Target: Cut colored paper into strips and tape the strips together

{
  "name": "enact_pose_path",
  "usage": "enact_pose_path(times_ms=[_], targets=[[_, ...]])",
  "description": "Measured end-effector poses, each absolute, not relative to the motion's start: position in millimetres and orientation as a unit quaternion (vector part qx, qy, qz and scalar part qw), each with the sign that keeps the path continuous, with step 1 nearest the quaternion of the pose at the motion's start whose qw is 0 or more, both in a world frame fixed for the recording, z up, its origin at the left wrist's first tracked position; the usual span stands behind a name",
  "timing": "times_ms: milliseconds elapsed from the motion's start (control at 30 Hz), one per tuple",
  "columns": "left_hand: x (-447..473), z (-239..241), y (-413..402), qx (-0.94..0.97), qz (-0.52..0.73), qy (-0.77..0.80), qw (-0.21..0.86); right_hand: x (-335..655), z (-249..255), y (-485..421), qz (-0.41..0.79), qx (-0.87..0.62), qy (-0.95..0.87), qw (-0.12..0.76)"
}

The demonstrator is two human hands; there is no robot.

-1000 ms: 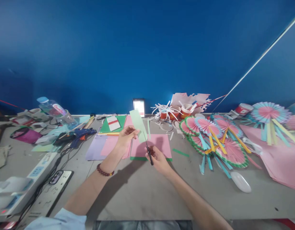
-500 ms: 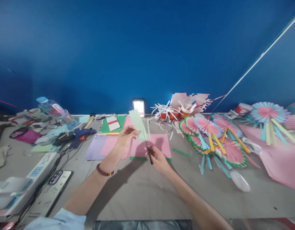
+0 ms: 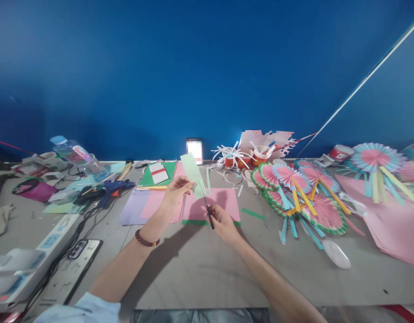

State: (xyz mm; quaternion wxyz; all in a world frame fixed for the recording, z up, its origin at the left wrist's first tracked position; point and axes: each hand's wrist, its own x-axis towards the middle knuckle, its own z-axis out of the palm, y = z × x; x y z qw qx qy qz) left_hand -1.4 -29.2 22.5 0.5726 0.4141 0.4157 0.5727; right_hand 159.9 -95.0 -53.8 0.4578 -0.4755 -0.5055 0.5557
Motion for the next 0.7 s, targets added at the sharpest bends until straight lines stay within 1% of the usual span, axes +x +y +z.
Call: enact_pose_path(times_ms=[700], targets=[[-1.1,22.0,-29.6,0.412,0.561,0.441,0.566,159.6,-53.3,-94.3,0.545,-0.507,-0.492,0.452]])
